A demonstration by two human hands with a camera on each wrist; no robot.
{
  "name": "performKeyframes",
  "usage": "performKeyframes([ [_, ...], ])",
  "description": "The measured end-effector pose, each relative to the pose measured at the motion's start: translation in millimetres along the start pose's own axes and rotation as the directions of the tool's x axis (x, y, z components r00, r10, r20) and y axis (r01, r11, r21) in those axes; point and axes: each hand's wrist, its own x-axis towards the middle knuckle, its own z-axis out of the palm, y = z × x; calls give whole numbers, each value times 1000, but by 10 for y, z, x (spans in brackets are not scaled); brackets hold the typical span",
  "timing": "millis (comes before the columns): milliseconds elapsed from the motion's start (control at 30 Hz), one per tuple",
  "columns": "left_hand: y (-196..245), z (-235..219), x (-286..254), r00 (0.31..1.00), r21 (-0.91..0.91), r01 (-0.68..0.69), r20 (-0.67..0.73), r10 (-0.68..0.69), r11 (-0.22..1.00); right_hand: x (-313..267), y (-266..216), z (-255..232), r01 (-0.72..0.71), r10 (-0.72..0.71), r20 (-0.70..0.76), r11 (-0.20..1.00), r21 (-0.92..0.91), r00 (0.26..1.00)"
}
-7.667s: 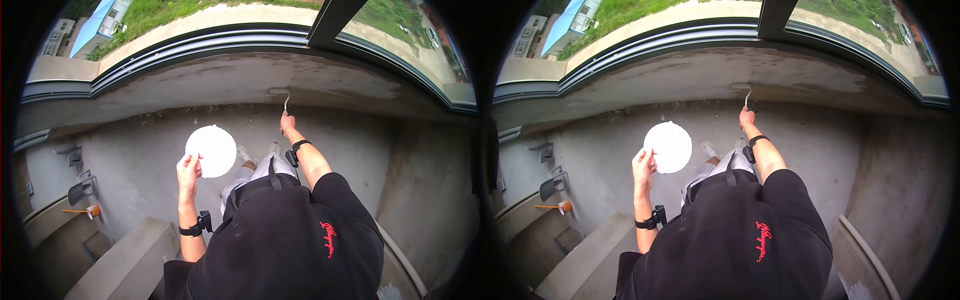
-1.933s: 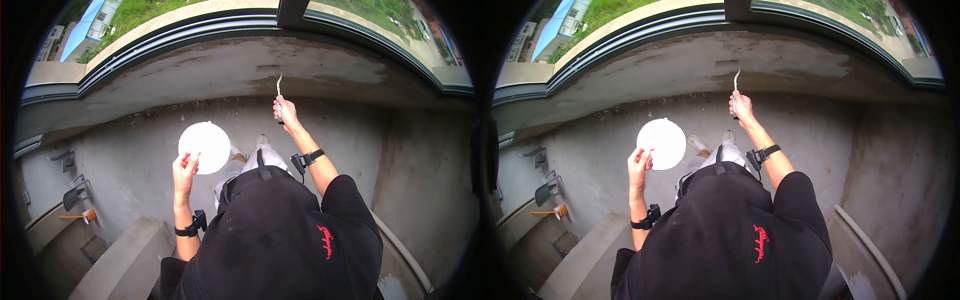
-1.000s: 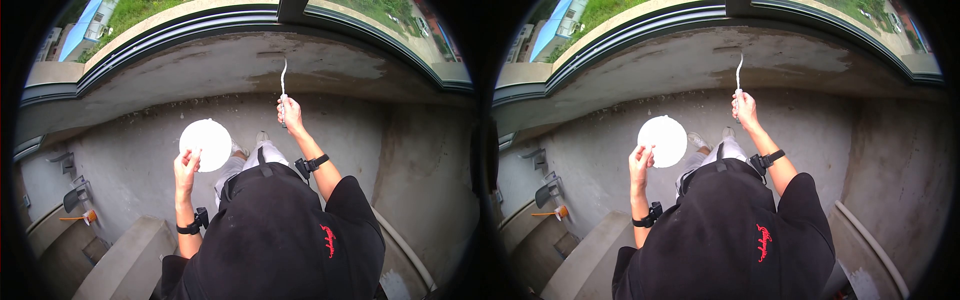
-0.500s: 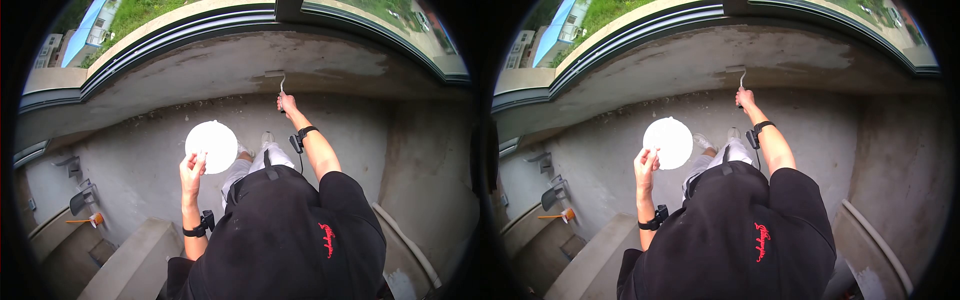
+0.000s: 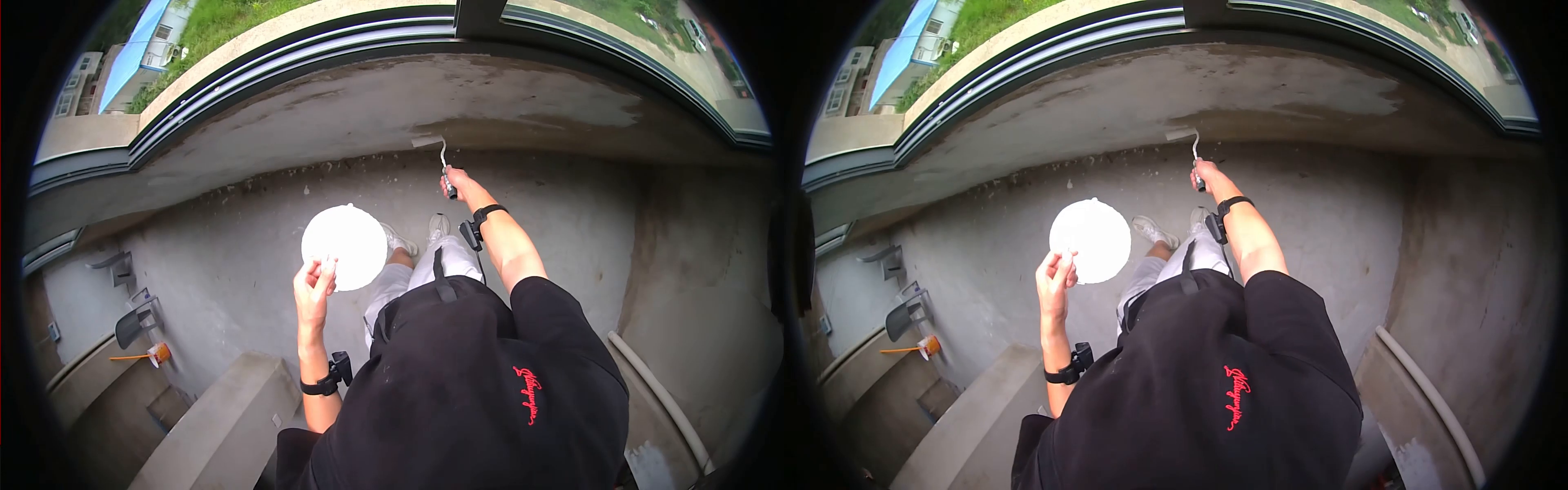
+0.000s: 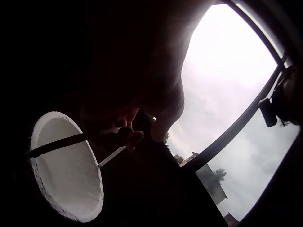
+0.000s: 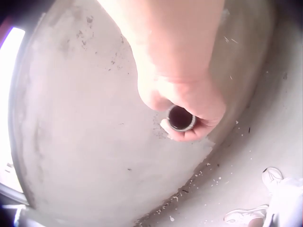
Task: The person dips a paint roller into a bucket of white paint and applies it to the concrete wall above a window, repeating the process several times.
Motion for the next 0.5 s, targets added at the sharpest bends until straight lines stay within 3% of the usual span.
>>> performKeyframes([
  [67,29,17,-4,999,7,29,-29,-29,1000,192,-17,57,-46,48,-23,997,67,999],
  [167,47,19,-17,997,0,51,-57,-51,999,353,-7,181,77,-83,-164,996,-42,983],
  [300,16,-4,-23,994,1,69,-85,-68,998,489,-137,244,135,-148,-183,988,-79,972],
  [367,0,-13,-17,993,-2,76,-89,-76,997,515,-184,245,209,-209,-110,978,-11,972],
  [500,24,-16,3,993,-17,75,-92,-76,997,258,-175,306,222,-229,-150,973,-59,962],
])
